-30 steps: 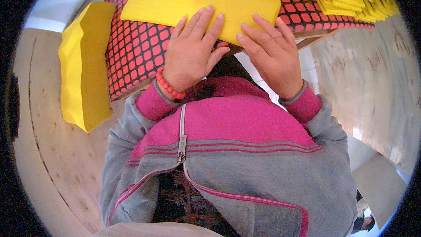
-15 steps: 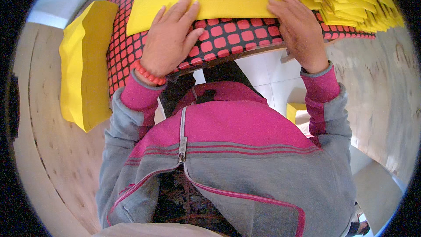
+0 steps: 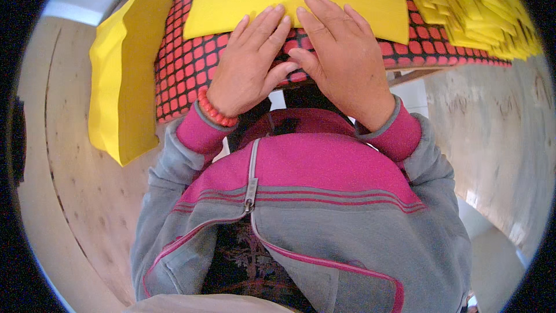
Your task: The person folds yellow paper sheets by hand on a patterned table, aligning edges and creasing folds. They repeatedly pick up sheets, fold them, and place them into a growing stack.
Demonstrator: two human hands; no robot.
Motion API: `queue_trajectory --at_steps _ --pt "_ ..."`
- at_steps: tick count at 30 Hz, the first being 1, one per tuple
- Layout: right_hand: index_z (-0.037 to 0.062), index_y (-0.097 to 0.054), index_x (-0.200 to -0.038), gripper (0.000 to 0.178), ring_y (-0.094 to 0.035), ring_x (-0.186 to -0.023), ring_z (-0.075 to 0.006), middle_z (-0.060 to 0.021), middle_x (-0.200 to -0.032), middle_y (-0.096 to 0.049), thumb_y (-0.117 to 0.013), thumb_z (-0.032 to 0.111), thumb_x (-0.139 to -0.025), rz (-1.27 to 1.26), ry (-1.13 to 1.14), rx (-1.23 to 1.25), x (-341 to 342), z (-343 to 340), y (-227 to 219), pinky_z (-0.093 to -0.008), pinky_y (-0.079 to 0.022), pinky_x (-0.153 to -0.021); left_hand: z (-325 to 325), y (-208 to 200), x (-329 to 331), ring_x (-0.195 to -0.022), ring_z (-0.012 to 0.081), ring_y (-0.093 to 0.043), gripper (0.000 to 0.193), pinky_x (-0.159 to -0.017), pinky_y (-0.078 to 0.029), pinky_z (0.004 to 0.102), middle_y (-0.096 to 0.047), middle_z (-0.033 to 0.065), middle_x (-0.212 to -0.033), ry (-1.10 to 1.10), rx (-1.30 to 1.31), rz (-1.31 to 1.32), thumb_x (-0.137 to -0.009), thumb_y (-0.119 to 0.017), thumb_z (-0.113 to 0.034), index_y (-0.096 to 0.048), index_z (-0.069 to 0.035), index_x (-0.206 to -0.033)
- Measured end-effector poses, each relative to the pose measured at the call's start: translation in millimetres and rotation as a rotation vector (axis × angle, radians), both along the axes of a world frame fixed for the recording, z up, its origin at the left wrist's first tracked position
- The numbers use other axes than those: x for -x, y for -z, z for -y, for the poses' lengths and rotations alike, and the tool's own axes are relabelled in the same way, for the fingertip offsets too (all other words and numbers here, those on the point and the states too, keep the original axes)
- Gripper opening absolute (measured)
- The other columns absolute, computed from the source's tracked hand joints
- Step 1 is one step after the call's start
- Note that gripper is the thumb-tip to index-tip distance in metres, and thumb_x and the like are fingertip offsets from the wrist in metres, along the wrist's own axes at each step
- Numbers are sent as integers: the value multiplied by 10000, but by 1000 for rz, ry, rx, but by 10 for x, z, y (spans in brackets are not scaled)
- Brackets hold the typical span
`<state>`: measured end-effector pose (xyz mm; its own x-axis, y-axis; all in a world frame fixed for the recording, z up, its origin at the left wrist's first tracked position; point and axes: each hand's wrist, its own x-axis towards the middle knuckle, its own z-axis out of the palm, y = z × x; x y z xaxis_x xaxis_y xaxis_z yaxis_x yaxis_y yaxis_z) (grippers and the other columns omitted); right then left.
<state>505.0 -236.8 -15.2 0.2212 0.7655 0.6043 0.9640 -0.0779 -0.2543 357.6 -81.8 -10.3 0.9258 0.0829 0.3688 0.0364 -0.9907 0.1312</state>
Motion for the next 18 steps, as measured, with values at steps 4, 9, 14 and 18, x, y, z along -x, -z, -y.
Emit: queue_trajectory --at_steps 4,9,14,18 --pt "34 -561 -1409 560 -465 -1422 -330 -150 -1543 -488 -671 327 -946 -7 -53 126 85 -187 49 -504 -346 -1170 -164 16 95 -1458 383 -393 705 -1205 -289 529 -444 241 -1537 -70 -12 -1 -924 -670 -412 -493 20 -1451" --pt "17 -544 -1417 643 -439 -1440 -333 -157 -1550 -472 -664 423 -934 9 -63 186 129 -192 127 -514 -323 -1181 -310 75 187 -1482 385 -358 761 -1216 -260 531 -392 245 -1577 -138 -36 -48 -954 -629 -492 -447 0 -1505" --pt "6 -523 -1432 719 -421 -1455 -335 -172 -1553 -463 -688 461 -900 -33 -77 215 99 -125 117 -515 -299 -1195 -580 140 325 -1494 400 -332 775 -1215 -249 542 -359 251 -1600 -228 -17 -96 -970 -612 -506 -414 -8 -1530" --pt "-3 -575 -1364 739 -460 -1423 -325 -192 -1496 -516 -703 519 -856 -46 -39 176 117 -99 151 -523 -315 -1179 -875 184 419 -1505 405 -307 756 -1212 -235 535 -333 253 -1617 -245 -6 -67 -982 -624 -441 -384 1 -1547"
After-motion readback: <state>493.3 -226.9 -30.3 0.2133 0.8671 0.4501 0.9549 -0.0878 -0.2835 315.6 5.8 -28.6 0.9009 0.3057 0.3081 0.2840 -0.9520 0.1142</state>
